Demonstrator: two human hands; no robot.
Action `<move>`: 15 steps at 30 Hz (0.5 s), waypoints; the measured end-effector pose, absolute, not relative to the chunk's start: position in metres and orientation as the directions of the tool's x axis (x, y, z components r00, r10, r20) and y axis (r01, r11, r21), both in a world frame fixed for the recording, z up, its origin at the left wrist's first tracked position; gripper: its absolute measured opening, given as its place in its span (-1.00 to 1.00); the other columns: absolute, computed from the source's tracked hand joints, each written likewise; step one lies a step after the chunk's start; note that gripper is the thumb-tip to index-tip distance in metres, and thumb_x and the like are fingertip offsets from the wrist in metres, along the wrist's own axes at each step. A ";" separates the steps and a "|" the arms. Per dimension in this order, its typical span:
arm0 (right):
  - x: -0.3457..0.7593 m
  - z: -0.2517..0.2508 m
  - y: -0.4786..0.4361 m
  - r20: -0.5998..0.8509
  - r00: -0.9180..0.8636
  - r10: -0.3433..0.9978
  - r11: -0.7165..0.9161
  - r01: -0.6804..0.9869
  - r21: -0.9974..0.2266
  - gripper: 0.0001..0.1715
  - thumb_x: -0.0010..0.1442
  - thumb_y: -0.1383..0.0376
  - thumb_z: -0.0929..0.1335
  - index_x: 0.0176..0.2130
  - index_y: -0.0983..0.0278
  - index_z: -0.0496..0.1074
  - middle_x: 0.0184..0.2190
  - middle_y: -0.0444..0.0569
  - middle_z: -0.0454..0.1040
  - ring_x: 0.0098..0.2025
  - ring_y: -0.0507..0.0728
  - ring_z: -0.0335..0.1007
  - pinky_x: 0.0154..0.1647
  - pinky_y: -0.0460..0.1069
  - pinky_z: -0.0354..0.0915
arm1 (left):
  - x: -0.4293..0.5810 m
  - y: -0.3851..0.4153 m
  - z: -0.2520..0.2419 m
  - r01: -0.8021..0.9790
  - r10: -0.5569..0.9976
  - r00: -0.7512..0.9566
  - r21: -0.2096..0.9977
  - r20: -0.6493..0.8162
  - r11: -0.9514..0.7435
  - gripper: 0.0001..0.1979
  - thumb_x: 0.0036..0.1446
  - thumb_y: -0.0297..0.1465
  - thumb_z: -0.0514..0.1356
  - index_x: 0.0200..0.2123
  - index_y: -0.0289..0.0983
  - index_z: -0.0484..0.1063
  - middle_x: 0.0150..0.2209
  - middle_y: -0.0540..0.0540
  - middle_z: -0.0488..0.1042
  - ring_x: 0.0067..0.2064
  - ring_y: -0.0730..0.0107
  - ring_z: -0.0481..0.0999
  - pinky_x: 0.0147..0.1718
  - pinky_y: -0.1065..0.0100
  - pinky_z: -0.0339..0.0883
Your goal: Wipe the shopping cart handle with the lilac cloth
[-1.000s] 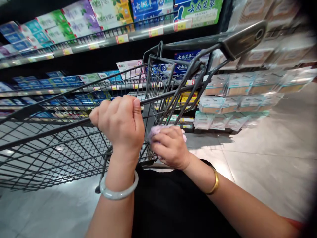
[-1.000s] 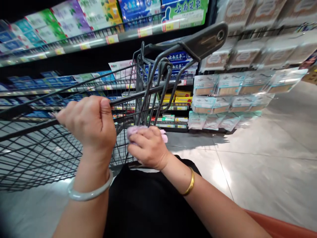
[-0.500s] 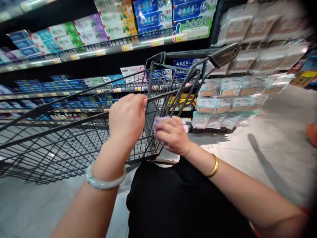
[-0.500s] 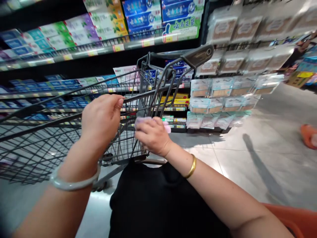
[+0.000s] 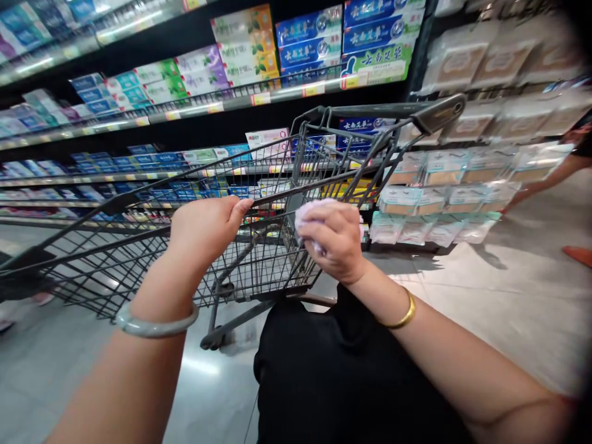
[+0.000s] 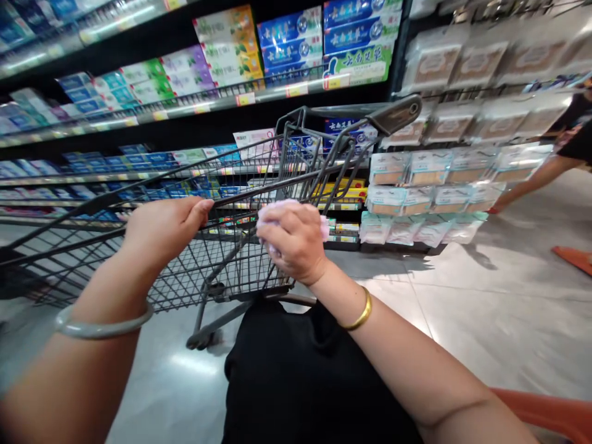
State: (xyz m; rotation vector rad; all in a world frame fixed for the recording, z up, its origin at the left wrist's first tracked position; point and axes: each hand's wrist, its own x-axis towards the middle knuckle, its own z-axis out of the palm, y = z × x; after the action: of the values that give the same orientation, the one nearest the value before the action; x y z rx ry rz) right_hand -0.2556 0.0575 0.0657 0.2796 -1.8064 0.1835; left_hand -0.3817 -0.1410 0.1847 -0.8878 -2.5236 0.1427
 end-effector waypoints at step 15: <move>-0.267 0.115 0.039 0.994 -0.102 -0.042 0.972 -0.235 0.017 -0.83 0.20 0.36 0.43 -0.20 0.09 0.53 -0.07 -0.09 0.54 0.05 0.21 0.34 0.14 0.21 0.26 | -0.365 -0.148 0.178 0.568 0.592 -0.655 -0.212 0.469 0.796 -0.19 0.37 0.09 -0.38 -0.23 -0.19 0.57 -0.31 -0.24 0.63 -0.25 0.01 0.59 -0.44 0.27 0.02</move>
State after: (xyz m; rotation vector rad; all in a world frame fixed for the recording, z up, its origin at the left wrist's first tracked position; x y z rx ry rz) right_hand -0.2674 0.0390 0.1148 0.2118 -1.6694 0.1641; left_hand -0.3649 -0.1477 0.1782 -0.8613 -2.4558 0.0623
